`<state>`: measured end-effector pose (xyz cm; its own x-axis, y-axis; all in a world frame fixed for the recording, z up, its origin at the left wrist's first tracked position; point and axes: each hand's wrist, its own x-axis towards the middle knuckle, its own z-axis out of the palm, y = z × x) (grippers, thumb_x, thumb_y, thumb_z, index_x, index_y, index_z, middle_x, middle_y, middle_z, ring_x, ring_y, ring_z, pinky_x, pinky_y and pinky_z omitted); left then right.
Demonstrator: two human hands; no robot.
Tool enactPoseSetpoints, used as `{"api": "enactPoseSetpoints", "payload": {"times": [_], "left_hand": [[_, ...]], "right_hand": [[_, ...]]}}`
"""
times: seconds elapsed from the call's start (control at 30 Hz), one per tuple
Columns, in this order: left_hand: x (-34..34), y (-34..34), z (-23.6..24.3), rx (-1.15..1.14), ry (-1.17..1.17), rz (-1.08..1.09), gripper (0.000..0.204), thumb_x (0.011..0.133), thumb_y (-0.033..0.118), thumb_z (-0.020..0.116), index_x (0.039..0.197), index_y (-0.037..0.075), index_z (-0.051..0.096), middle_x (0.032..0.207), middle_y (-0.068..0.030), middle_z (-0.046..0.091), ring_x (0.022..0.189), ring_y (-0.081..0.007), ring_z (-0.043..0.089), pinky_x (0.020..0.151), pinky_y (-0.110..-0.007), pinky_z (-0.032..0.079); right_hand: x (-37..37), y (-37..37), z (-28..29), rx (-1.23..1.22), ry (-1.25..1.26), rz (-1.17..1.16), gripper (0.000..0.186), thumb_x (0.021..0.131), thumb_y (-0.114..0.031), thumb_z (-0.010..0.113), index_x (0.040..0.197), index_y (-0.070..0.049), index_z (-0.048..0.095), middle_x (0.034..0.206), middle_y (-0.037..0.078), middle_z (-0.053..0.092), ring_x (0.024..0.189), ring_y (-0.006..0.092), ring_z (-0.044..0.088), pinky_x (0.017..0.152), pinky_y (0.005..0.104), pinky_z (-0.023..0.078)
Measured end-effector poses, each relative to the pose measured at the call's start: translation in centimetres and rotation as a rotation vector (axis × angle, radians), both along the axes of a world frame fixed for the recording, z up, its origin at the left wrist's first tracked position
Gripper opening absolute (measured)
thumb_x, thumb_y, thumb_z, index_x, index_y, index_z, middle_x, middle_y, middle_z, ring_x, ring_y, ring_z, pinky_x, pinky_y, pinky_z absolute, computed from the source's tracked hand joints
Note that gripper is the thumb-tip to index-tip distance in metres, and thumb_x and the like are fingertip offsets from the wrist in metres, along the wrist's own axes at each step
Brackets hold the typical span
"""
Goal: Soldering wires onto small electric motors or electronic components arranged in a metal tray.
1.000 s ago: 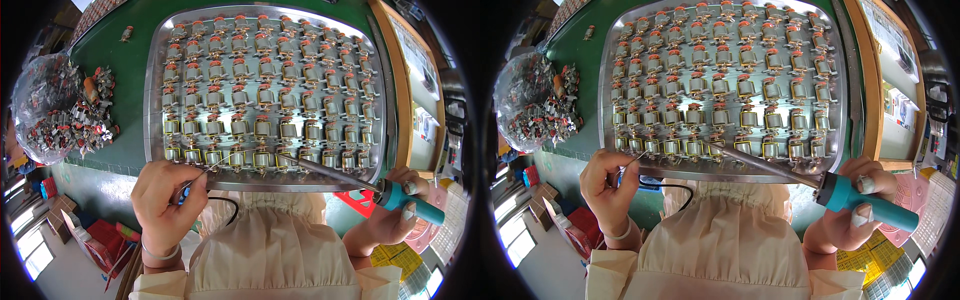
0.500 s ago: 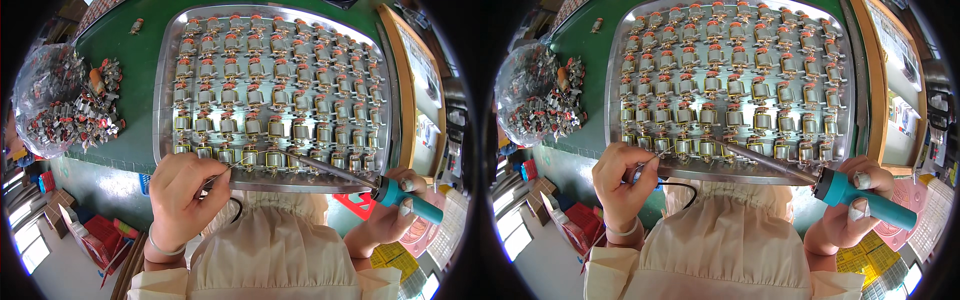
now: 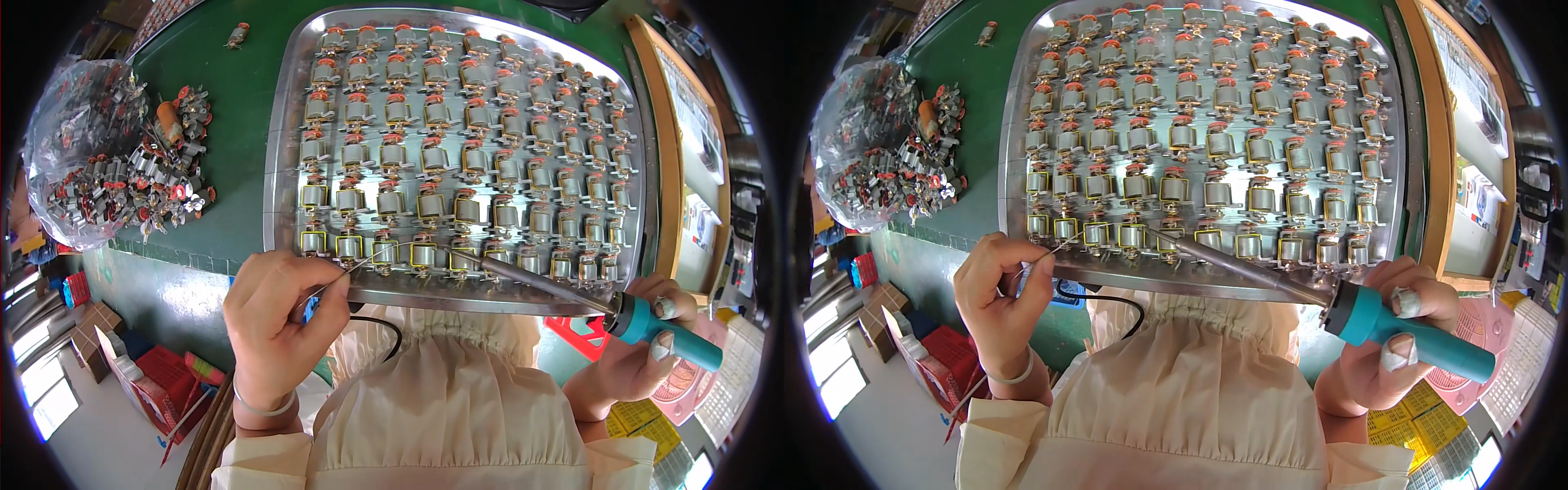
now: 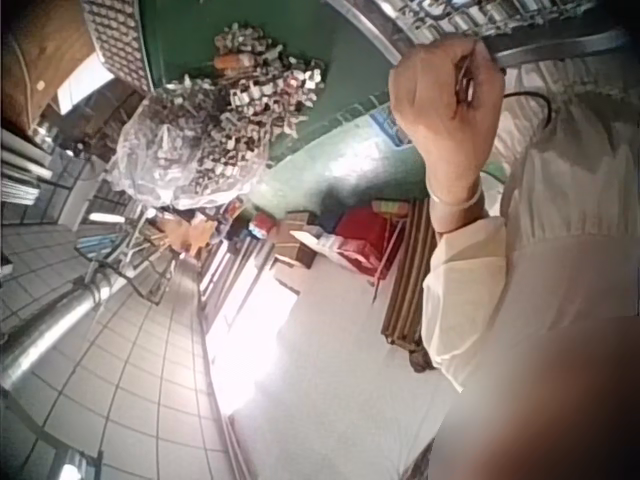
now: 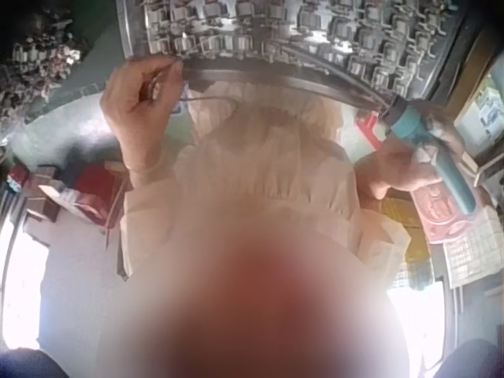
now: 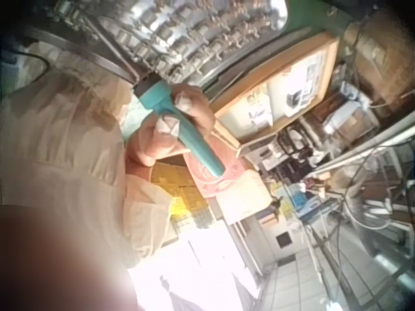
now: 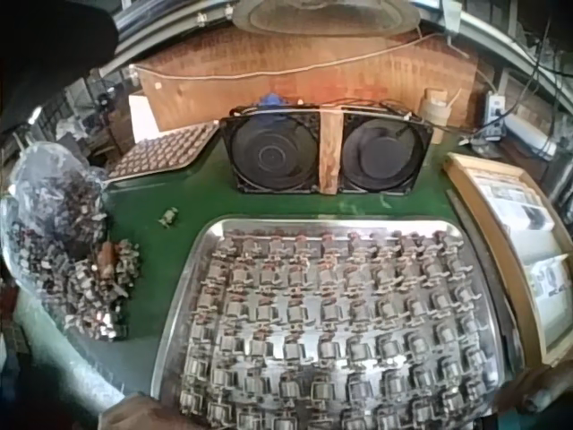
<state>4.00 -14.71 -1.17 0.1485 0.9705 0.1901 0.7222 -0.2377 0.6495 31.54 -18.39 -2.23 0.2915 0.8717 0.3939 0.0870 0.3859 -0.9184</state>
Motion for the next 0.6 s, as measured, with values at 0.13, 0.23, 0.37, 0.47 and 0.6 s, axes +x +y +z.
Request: {"api": "enactPoseSetpoints", "payload": {"times": [0.13, 0.23, 0.37, 0.47, 0.6], "left_hand": [[0.0, 0.1, -0.3, 0.017, -0.009, -0.015, 0.014, 0.056, -0.002, 0.062, 0.065, 0.006, 0.054, 0.055, -0.0025, 0.048, 0.050, -0.0177, 0.043, 0.046, -0.028, 0.032], [0.0, 0.2, -0.5, 0.011, -0.035, -0.008, 0.015, 0.056, -0.002, 0.062, 0.066, 0.006, 0.054, 0.055, -0.0027, 0.048, 0.050, -0.0182, 0.044, 0.046, -0.028, 0.033], [-0.1, 0.3, -0.5, 0.008, -0.027, -0.013, 0.016, 0.055, -0.002, 0.062, 0.066, 0.006, 0.054, 0.055, -0.0027, 0.049, 0.050, -0.0183, 0.044, 0.047, -0.028, 0.034], [-0.1, 0.3, -0.6, 0.009, -0.024, -0.036, 0.016, 0.055, -0.002, 0.062, 0.066, 0.006, 0.054, 0.055, -0.0026, 0.048, 0.049, -0.0182, 0.044, 0.047, -0.028, 0.034], [0.0, 0.3, -0.7, 0.024, -0.032, -0.044, 0.016, 0.055, -0.002, 0.062, 0.066, 0.006, 0.054, 0.054, -0.0020, 0.048, 0.048, -0.0178, 0.043, 0.046, -0.028, 0.033]], "right_hand": [[-0.6, 0.2, 0.0, -0.008, -0.029, 0.016, 0.028, 0.075, -0.026, 0.052, 0.081, 0.000, 0.043, 0.064, 0.008, 0.039, 0.057, 0.0164, 0.038, 0.052, 0.0264, 0.033], [-1.0, 0.4, 0.1, -0.023, -0.038, -0.032, 0.028, 0.075, -0.026, 0.051, 0.080, 0.000, 0.043, 0.064, 0.008, 0.039, 0.057, 0.0167, 0.038, 0.052, 0.0264, 0.033], [-1.2, 0.5, -0.1, -0.020, -0.062, -0.062, 0.028, 0.074, -0.025, 0.050, 0.080, 0.001, 0.042, 0.065, 0.008, 0.039, 0.058, 0.0174, 0.039, 0.053, 0.0269, 0.034], [-1.2, 0.4, -0.1, -0.024, -0.052, -0.068, 0.027, 0.074, -0.025, 0.050, 0.079, 0.001, 0.042, 0.065, 0.008, 0.039, 0.058, 0.0177, 0.039, 0.053, 0.0273, 0.034], [-1.3, 0.4, -0.1, -0.038, -0.031, -0.082, 0.027, 0.073, -0.025, 0.051, 0.079, 0.001, 0.042, 0.065, 0.009, 0.039, 0.058, 0.0178, 0.040, 0.053, 0.0275, 0.034]]}}
